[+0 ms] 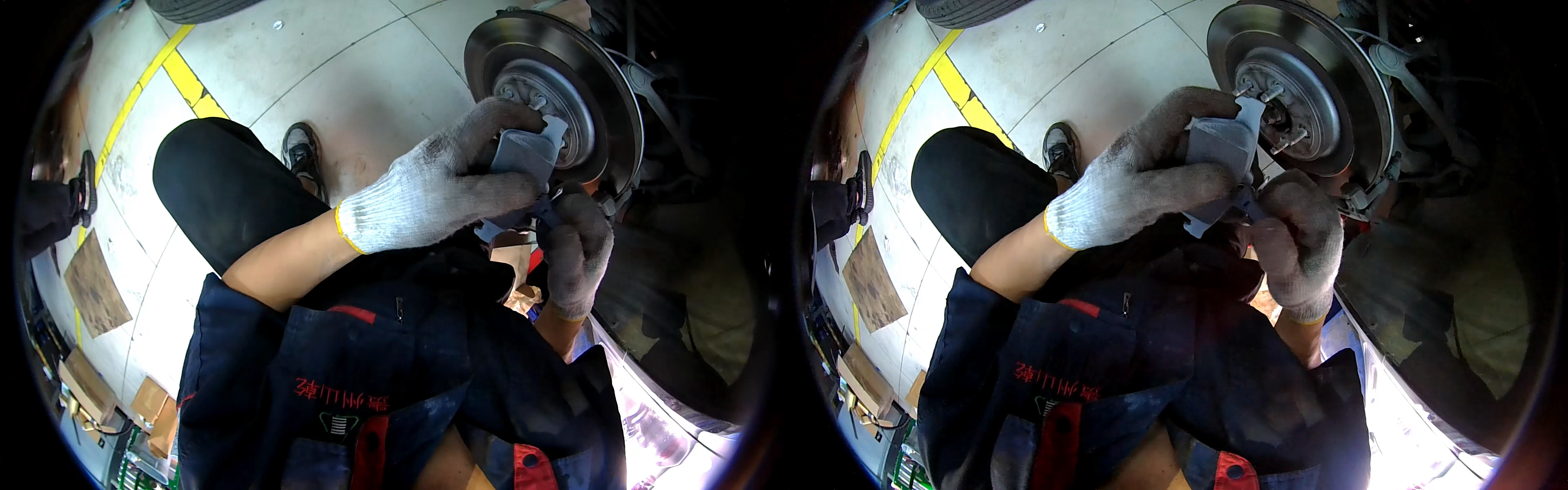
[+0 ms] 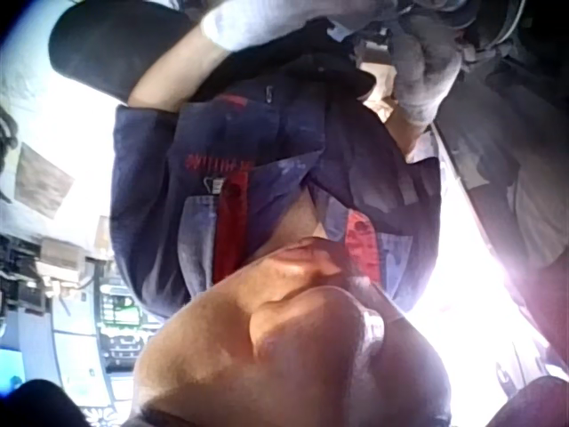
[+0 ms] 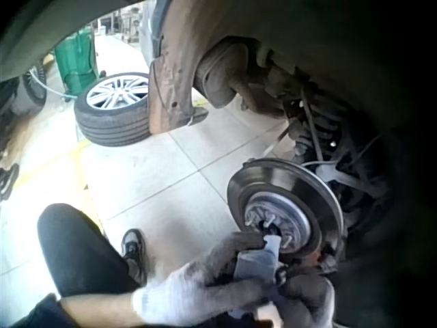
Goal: The person unpacks new brake pads and attaches a metal clip to each one. They then move to the car's wheel hub and begin installing the brake pads onto the caliper.
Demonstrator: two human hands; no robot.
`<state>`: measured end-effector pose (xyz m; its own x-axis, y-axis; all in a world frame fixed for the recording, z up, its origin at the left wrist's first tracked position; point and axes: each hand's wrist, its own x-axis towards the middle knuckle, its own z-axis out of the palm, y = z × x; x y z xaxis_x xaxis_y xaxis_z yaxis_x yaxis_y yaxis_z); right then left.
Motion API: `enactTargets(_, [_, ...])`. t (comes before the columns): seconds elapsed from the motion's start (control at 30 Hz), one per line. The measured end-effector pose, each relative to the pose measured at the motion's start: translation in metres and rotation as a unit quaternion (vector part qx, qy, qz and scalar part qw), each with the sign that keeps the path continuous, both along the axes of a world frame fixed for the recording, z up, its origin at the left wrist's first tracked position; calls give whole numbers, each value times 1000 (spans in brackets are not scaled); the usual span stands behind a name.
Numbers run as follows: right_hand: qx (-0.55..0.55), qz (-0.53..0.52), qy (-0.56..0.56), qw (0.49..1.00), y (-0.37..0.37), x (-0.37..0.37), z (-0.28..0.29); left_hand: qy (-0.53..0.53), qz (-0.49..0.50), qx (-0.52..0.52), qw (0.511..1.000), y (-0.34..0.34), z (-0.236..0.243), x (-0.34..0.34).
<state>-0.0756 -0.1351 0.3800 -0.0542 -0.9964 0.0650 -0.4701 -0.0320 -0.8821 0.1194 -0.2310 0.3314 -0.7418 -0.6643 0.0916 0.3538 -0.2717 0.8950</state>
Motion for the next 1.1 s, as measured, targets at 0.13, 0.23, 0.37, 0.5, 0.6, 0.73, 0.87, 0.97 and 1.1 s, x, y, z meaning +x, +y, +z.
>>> enactTargets(0.13, [-31,62,151,986,-10,0,3,-97,-2,-58,994,-3,15,7])
enactTargets(0.23, [-49,43,178,982,-10,8,3,-100,56,-228,967,2,10,7])
enactTargets(0.37, [-30,-12,194,980,-5,18,14,-36,59,-280,957,-2,7,3])
enactTargets(0.5, [-39,-38,181,982,-3,17,18,17,14,-283,959,-5,9,4])
enactTargets(0.6, [-96,-28,102,990,-3,12,7,19,-6,-235,972,-5,12,4])
enactTargets(0.73, [-96,-25,168,981,-2,17,19,32,41,-290,955,-11,6,3])
enactTargets(0.87, [-142,-22,194,970,-2,13,15,11,19,-244,969,-8,12,3])
enactTargets(0.97, [-186,-15,209,960,-3,10,14,9,20,-243,970,-8,11,1])
enactTargets(1.1, [-150,-50,148,976,-1,18,12,20,66,-218,973,4,8,1])
